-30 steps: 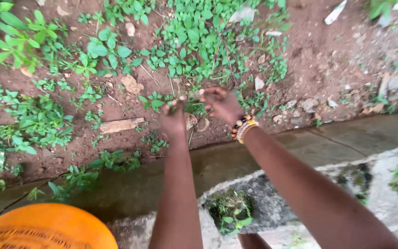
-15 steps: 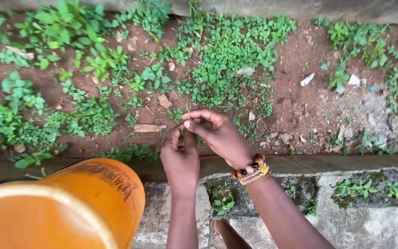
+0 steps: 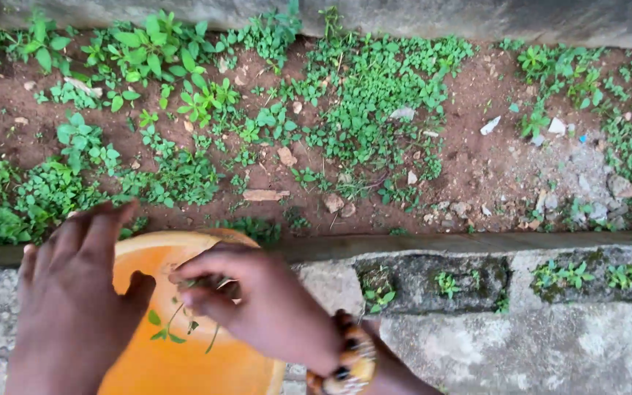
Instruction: Pulling weeds from the ground by hand and placing them into a yellow plastic bucket.
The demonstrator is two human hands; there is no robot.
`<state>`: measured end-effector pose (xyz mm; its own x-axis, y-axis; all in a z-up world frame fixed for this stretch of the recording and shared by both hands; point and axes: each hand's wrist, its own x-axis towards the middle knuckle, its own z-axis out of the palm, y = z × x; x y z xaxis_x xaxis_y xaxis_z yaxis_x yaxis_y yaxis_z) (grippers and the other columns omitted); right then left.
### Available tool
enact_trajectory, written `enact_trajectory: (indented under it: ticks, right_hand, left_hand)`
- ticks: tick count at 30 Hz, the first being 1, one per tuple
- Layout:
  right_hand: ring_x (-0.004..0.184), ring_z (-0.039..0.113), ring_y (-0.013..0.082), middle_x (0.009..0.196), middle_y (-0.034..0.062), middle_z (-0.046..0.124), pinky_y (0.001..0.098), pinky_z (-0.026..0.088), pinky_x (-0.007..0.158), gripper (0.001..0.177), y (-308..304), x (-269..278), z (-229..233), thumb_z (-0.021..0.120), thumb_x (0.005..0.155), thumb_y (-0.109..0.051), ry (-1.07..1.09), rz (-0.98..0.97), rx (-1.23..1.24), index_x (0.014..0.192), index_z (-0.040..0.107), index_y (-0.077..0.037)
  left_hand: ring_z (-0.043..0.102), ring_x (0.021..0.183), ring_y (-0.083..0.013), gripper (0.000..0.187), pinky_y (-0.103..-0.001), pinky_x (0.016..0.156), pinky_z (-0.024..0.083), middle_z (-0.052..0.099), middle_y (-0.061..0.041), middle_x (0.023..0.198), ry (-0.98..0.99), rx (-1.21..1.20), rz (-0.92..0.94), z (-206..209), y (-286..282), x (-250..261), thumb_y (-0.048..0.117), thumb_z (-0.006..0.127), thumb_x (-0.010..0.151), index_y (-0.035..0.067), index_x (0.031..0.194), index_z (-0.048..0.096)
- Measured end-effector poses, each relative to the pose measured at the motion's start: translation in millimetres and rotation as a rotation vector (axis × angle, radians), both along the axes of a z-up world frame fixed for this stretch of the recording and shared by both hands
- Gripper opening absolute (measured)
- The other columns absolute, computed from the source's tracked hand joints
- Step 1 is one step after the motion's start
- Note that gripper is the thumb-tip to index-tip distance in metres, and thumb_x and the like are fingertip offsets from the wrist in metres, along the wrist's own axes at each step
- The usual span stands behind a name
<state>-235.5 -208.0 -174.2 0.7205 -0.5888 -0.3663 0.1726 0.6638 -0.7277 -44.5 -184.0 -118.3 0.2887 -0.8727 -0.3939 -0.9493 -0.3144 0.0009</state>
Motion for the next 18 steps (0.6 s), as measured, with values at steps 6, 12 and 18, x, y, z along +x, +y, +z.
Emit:
enact_trajectory:
  ticks: [6, 12, 18]
  right_hand:
    - [0.122, 0.056, 0.0384, 0.125, 0.0205, 0.060, 0.0508, 0.047, 0.096, 0.040, 33.5, 26.5, 1.3, 0.072, 0.088, -0.022, 0.454, 0.516, -0.814, 0.119, 0.065, 0.002]
    - [0.121, 0.059, 0.0344, 0.132, 0.0160, 0.063, 0.0463, 0.047, 0.100, 0.051, -27.2, -2.6, 10.4, 0.076, 0.081, -0.015, 0.939, -0.091, -0.961, 0.130, 0.062, -0.007]
    - [0.073, 0.074, 0.0231, 0.089, 0.0088, 0.075, 0.0322, 0.058, 0.065, 0.027, -56.3, -48.3, -67.4, 0.070, 0.093, -0.021, 0.857, -0.074, -0.361, 0.117, 0.065, -0.008]
  left_hand:
    - [0.072, 0.093, -0.0397, 0.040, -0.051, 0.081, 0.058, 0.076, -0.014, 0.100, 0.015, 0.402, 0.280, -59.8, 30.3, 53.2, 0.045, 0.073, 0.086, 0.034, 0.124, 0.072]
    - [0.072, 0.077, -0.0358, 0.032, -0.050, 0.072, 0.057, 0.073, -0.013, 0.077, 0.024, 0.205, 0.036, -56.8, 1.8, 66.4, 0.052, 0.068, 0.090, 0.028, 0.109, 0.078]
    - [0.068, 0.067, -0.0396, 0.037, -0.050, 0.068, 0.054, 0.068, -0.018, 0.070, 0.092, -0.058, 0.177, -76.6, -46.8, 78.7, 0.047, 0.075, 0.093, 0.014, 0.110, 0.077]
